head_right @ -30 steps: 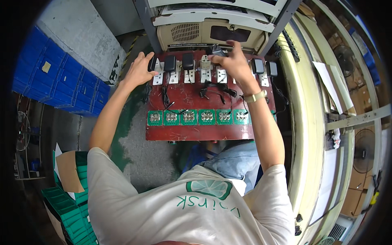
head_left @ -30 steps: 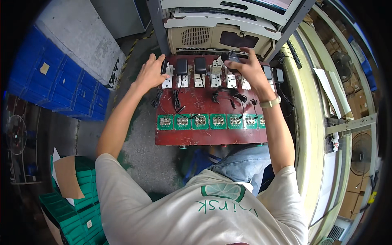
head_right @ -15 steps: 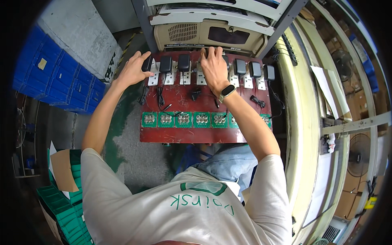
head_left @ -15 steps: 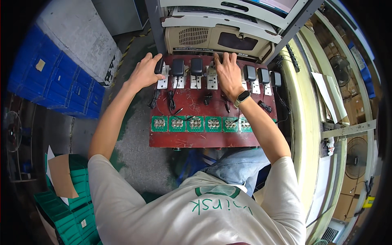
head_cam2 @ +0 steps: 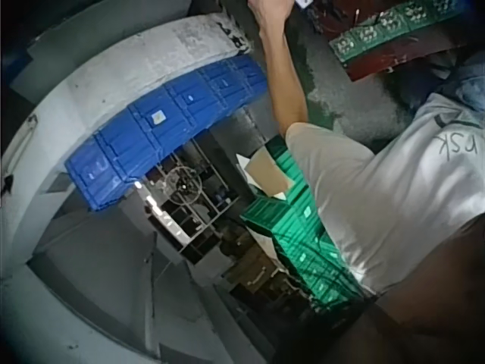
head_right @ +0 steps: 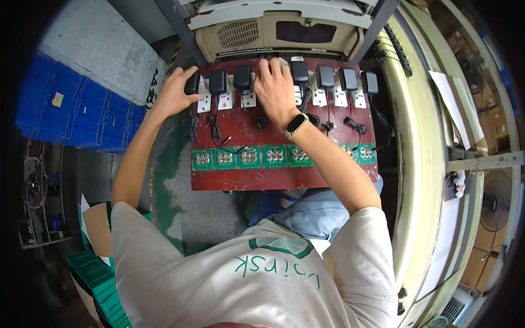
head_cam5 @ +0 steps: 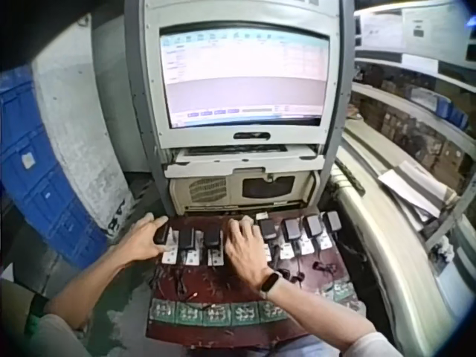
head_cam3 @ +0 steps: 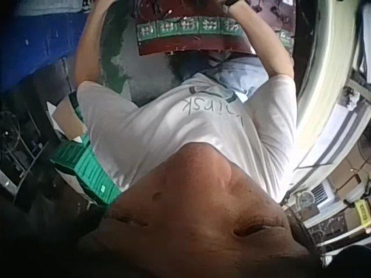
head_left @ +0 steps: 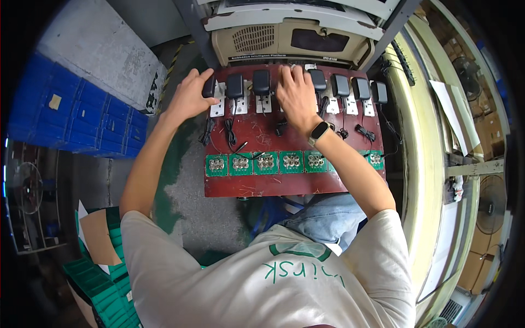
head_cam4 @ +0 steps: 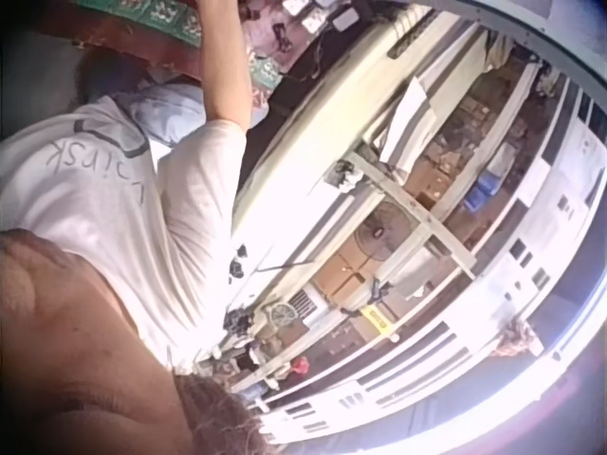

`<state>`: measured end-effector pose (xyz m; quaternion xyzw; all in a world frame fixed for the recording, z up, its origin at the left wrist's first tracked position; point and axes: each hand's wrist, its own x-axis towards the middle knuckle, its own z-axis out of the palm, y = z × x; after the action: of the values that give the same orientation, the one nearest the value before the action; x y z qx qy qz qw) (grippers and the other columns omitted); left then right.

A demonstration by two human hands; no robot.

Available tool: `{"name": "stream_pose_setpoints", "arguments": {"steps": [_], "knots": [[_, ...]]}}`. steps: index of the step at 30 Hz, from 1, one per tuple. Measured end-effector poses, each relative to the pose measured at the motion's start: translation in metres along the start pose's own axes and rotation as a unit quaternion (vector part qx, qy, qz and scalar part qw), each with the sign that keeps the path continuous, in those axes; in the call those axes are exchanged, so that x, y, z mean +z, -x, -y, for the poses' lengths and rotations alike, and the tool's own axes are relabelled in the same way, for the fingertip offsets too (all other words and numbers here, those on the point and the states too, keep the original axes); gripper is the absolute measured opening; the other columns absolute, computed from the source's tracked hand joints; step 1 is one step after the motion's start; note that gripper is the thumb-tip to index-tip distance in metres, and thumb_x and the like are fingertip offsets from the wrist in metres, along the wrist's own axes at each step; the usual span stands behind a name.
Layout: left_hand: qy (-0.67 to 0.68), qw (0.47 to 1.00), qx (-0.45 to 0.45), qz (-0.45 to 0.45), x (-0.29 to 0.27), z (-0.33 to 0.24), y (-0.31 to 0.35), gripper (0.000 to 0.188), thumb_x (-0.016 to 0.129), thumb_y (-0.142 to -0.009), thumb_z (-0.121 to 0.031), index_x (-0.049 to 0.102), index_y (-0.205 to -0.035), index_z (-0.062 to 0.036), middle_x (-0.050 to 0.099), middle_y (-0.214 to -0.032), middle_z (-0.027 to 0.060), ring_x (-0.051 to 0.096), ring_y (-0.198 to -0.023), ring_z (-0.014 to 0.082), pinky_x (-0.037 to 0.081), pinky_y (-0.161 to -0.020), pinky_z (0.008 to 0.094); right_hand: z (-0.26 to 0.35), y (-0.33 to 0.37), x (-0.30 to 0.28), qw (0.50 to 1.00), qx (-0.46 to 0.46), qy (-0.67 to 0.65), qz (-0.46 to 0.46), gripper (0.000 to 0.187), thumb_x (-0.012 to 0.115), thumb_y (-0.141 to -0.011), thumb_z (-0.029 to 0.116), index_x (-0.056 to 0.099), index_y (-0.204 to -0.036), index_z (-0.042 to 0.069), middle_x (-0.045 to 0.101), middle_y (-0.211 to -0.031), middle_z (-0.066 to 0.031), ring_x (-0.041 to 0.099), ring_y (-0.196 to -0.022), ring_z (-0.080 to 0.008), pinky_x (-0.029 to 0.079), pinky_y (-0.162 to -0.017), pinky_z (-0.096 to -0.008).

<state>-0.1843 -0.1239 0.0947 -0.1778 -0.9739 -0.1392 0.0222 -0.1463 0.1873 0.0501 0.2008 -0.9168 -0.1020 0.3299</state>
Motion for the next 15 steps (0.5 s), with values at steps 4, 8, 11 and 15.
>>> {"name": "stream_pose_setpoints", "arguments": {"steps": [4, 8, 11, 15], "knots": [[0.068, 0.997, 0.001, 0.02, -0.004, 0.013, -0.01, 0.085, 0.094, -0.076, -0.024, 0.061, -0.15, 0.0012, 0.069, -0.114, 0.0213, 0.071, -0.106, 0.0388, 0.057, -0.096, 0.0459, -0.006, -0.001, -0.007, 0.996, 0.07, -0.057, 0.016, 0.041, 0.066, -0.089, 0.013, 0.066, -0.126, -0.005, 0.054, -0.118, -0.0184, 0.05, -0.1, -0.0312, 0.051, -0.086, -0.0374], [0.236, 0.949, -0.168, 0.119, -0.013, -0.002, -0.007, 0.086, 0.094, -0.077, -0.027, 0.061, -0.15, 0.0016, 0.071, -0.114, 0.0213, 0.071, -0.106, 0.0392, 0.057, -0.095, 0.0452, -0.006, 0.004, 0.005, 0.998, 0.047, -0.041, 0.022, 0.043, 0.067, -0.089, 0.014, 0.066, -0.127, -0.005, 0.054, -0.119, -0.0174, 0.05, -0.1, -0.0314, 0.051, -0.086, -0.0372], [0.107, 0.986, -0.099, 0.074, -0.003, -0.007, -0.011, 0.085, 0.095, -0.077, -0.028, 0.061, -0.149, 0.0025, 0.07, -0.118, 0.0223, 0.071, -0.105, 0.0394, 0.057, -0.094, 0.0451, -0.005, 0.004, 0.003, 0.997, 0.049, -0.059, 0.019, 0.042, 0.067, -0.089, 0.013, 0.066, -0.127, -0.004, 0.054, -0.119, -0.0167, 0.05, -0.101, -0.0317, 0.051, -0.086, -0.0373], [-0.023, 0.998, -0.031, 0.043, 0.001, -0.015, -0.014, 0.086, 0.094, -0.079, -0.029, 0.06, -0.15, 0.0037, 0.069, -0.127, 0.0243, 0.07, -0.108, 0.04, 0.057, -0.096, 0.0449, -0.006, 0.005, 0.005, 0.996, 0.043, -0.071, 0.014, 0.043, 0.067, -0.089, 0.013, 0.066, -0.128, -0.003, 0.054, -0.119, -0.0158, 0.05, -0.101, -0.0321, 0.052, -0.087, -0.0373]]}}
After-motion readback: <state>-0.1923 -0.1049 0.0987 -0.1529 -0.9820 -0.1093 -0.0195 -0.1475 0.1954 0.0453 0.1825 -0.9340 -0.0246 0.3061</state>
